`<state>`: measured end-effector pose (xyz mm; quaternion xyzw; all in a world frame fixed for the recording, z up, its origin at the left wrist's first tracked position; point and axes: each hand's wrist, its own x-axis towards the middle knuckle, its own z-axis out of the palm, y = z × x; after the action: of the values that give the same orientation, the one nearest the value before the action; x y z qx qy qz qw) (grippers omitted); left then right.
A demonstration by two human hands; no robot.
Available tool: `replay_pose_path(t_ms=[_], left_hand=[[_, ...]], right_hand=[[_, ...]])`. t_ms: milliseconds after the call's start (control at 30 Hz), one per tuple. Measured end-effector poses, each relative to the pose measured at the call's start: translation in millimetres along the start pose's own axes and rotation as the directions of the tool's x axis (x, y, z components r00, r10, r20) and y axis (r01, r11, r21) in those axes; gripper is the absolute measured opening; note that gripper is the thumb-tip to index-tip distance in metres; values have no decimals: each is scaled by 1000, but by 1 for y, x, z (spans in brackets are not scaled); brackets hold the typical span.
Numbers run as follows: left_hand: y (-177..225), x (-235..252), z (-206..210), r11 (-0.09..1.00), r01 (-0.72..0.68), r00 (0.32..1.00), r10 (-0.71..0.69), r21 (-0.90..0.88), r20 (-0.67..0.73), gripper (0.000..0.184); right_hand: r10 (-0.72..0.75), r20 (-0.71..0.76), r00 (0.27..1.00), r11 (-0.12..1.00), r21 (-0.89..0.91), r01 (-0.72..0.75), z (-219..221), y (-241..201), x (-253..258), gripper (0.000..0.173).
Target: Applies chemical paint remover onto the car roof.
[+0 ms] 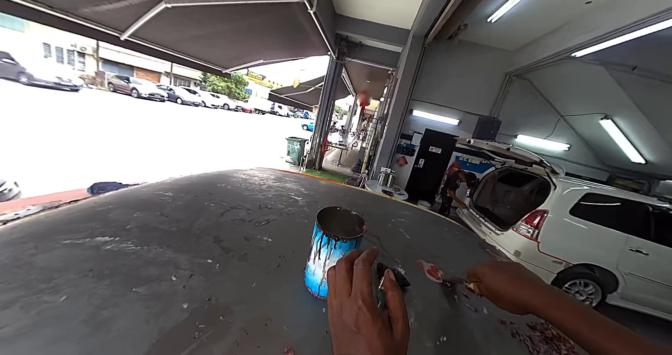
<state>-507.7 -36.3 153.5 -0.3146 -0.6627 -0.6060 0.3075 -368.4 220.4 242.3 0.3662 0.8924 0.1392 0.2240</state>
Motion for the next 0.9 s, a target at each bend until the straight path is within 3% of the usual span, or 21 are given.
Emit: replay_pose_path(t_ms=[533, 900], left_hand=[[1, 3, -1, 1000, 1, 1000, -1, -27, -11, 33], [3, -1, 1, 1000, -6, 1000, 6, -21, -7, 34]], right_hand=[[-23, 5, 1000, 997, -70, 23, -9, -1, 2, 27], [-12, -5, 1000, 1000, -24, 12, -2, -2, 4, 27]])
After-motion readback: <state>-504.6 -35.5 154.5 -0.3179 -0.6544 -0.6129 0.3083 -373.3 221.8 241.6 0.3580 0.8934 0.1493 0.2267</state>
